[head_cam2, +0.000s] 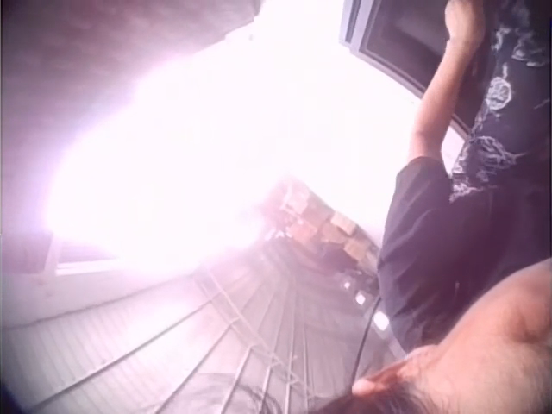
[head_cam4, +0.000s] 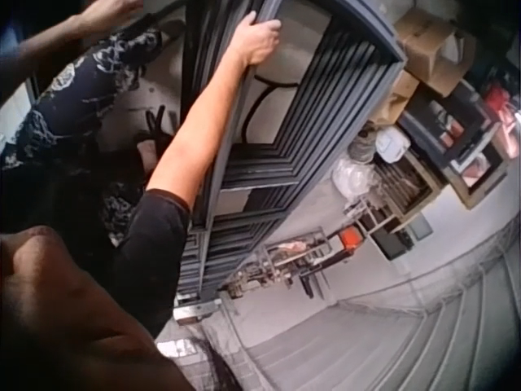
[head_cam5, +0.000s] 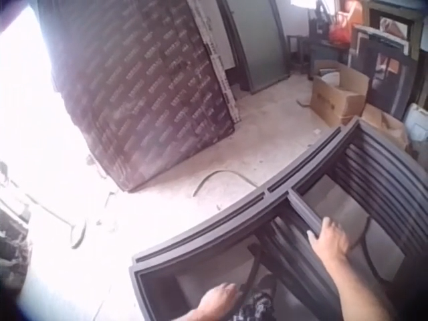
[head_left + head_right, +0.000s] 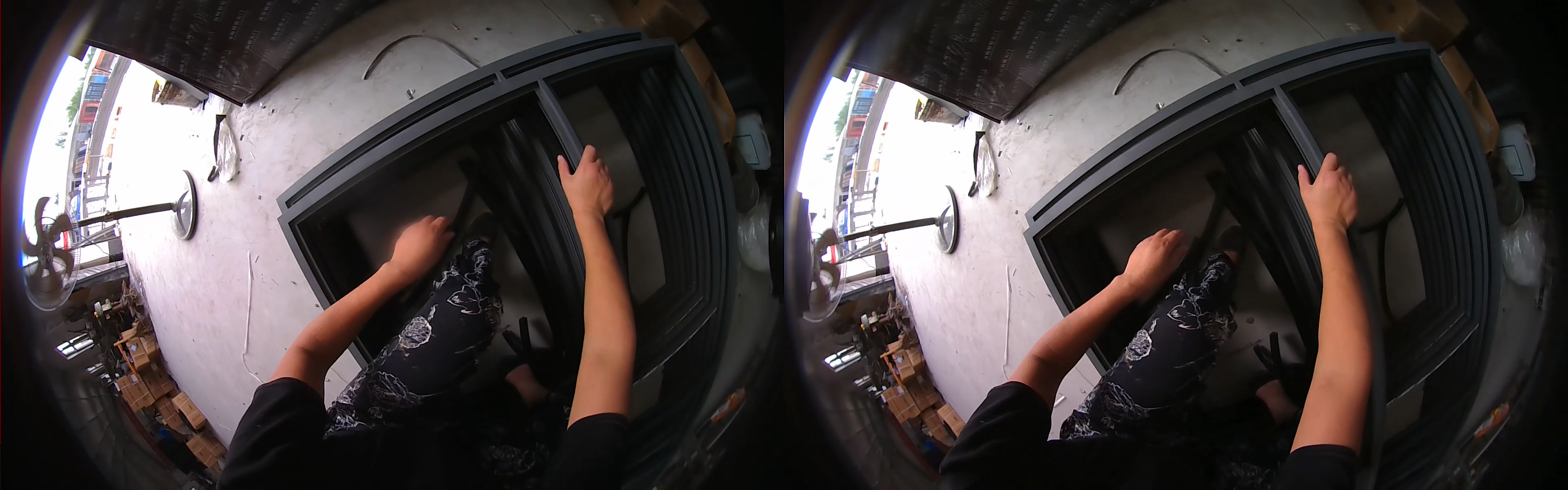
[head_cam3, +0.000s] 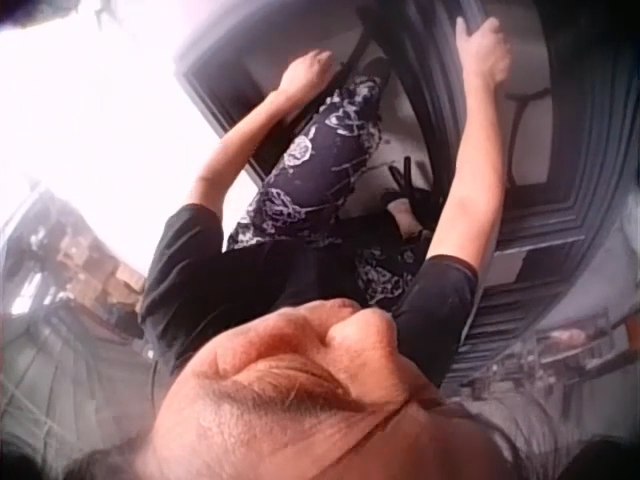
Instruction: The person installs a black rubber seal into the tracks of a metal frame by hand and trims the excess seal using shears.
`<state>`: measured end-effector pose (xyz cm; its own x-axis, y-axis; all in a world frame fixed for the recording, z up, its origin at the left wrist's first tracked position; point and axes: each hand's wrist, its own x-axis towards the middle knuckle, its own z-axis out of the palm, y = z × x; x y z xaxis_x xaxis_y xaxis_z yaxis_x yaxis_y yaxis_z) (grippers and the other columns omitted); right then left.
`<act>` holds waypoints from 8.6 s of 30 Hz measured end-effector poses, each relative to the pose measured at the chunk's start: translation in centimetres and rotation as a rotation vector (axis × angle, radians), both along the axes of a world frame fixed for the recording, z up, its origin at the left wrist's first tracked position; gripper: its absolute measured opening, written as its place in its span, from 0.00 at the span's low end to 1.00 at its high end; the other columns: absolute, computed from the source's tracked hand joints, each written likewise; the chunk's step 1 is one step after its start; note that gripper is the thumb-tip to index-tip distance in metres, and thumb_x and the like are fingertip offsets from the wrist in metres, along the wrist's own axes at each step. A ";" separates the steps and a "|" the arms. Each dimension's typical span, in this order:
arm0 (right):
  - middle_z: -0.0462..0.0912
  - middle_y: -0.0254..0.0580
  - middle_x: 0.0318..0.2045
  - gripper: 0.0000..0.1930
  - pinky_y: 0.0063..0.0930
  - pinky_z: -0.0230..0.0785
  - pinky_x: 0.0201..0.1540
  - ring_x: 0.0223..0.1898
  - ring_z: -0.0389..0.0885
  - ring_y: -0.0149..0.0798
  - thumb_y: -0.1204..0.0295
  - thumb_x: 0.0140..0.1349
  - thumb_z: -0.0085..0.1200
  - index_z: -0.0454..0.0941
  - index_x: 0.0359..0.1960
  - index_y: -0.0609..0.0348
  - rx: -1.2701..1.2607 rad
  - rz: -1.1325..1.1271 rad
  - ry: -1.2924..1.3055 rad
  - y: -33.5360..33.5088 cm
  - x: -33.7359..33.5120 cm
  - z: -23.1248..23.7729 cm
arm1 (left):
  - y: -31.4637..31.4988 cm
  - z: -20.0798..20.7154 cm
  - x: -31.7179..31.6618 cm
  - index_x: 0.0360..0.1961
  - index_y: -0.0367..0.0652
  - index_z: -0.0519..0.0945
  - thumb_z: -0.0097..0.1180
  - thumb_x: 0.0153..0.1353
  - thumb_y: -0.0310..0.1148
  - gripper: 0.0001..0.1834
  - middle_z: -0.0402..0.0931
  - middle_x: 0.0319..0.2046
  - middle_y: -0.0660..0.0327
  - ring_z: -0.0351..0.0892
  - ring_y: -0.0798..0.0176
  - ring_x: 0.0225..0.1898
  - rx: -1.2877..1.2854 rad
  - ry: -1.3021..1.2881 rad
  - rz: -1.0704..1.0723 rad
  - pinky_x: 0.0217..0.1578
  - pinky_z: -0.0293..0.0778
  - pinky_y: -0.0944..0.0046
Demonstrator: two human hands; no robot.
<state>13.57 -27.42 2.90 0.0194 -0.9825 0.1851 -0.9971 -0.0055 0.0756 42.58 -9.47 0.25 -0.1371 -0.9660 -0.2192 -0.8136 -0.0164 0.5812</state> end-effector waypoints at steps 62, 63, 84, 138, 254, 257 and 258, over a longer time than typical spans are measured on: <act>0.81 0.44 0.34 0.21 0.38 0.76 0.39 0.42 0.80 0.46 0.54 0.55 0.63 0.70 0.36 0.58 0.030 -0.020 -0.101 -5.0 4.7 -0.3 | -23.4 4.3 0.6 0.21 0.42 0.83 0.37 0.67 0.57 0.33 0.81 0.22 0.53 0.82 0.48 0.30 -0.186 -0.373 0.154 0.30 0.76 0.53; 0.81 0.44 0.34 0.21 0.38 0.76 0.39 0.42 0.80 0.46 0.54 0.55 0.63 0.70 0.36 0.58 0.041 -0.016 -0.094 -5.2 4.7 -0.2 | -23.2 4.3 0.6 0.21 0.42 0.83 0.38 0.67 0.57 0.33 0.80 0.22 0.53 0.81 0.47 0.29 -0.192 -0.372 0.159 0.29 0.76 0.52; 0.81 0.53 0.37 0.16 0.45 0.74 0.43 0.42 0.80 0.54 0.64 0.52 0.61 0.72 0.36 0.61 -0.035 0.013 -0.161 -10.0 8.2 -0.8 | -23.6 4.6 0.8 0.20 0.42 0.83 0.39 0.66 0.56 0.32 0.80 0.20 0.52 0.81 0.47 0.27 -0.173 -0.312 0.179 0.28 0.76 0.52; 0.81 0.47 0.41 0.33 0.39 0.73 0.45 0.44 0.79 0.48 0.45 0.56 0.58 0.72 0.52 0.61 -0.044 -0.044 0.080 11.6 -10.2 -1.2 | -23.4 4.0 -0.1 0.21 0.43 0.83 0.42 0.66 0.50 0.28 0.80 0.22 0.52 0.81 0.46 0.29 -0.234 -0.338 0.239 0.32 0.77 0.52; 0.75 0.33 0.38 0.29 0.32 0.70 0.42 0.38 0.75 0.35 0.68 0.52 0.59 0.67 0.59 0.53 -0.110 -0.168 0.172 32.9 -26.3 -0.9 | -3.6 1.2 -36.8 0.55 0.40 0.70 0.61 0.45 0.35 0.32 0.74 0.47 0.59 0.74 0.56 0.49 -1.002 -0.153 -1.053 0.56 0.64 0.52; 0.74 0.32 0.32 0.20 0.29 0.70 0.34 0.32 0.75 0.34 0.73 0.56 0.53 0.71 0.53 0.53 -0.205 -0.133 0.158 32.7 -26.7 -0.8 | -3.3 1.5 -37.1 0.52 0.41 0.70 0.60 0.46 0.34 0.29 0.74 0.47 0.59 0.74 0.56 0.48 -1.000 -0.115 -1.038 0.55 0.65 0.52; 0.74 0.32 0.32 0.20 0.30 0.70 0.33 0.32 0.75 0.34 0.73 0.56 0.53 0.71 0.53 0.53 -0.214 -0.125 0.159 32.5 -26.6 -0.7 | -3.2 1.5 -37.2 0.52 0.41 0.71 0.60 0.45 0.33 0.29 0.74 0.46 0.59 0.74 0.56 0.48 -1.013 -0.170 -1.032 0.55 0.65 0.52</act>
<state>-13.05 5.08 2.23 -0.0537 -0.9180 0.3930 -0.9647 0.1493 0.2169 5.34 -12.72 1.79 -0.8942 -0.2037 0.3986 -0.2687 0.9565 -0.1139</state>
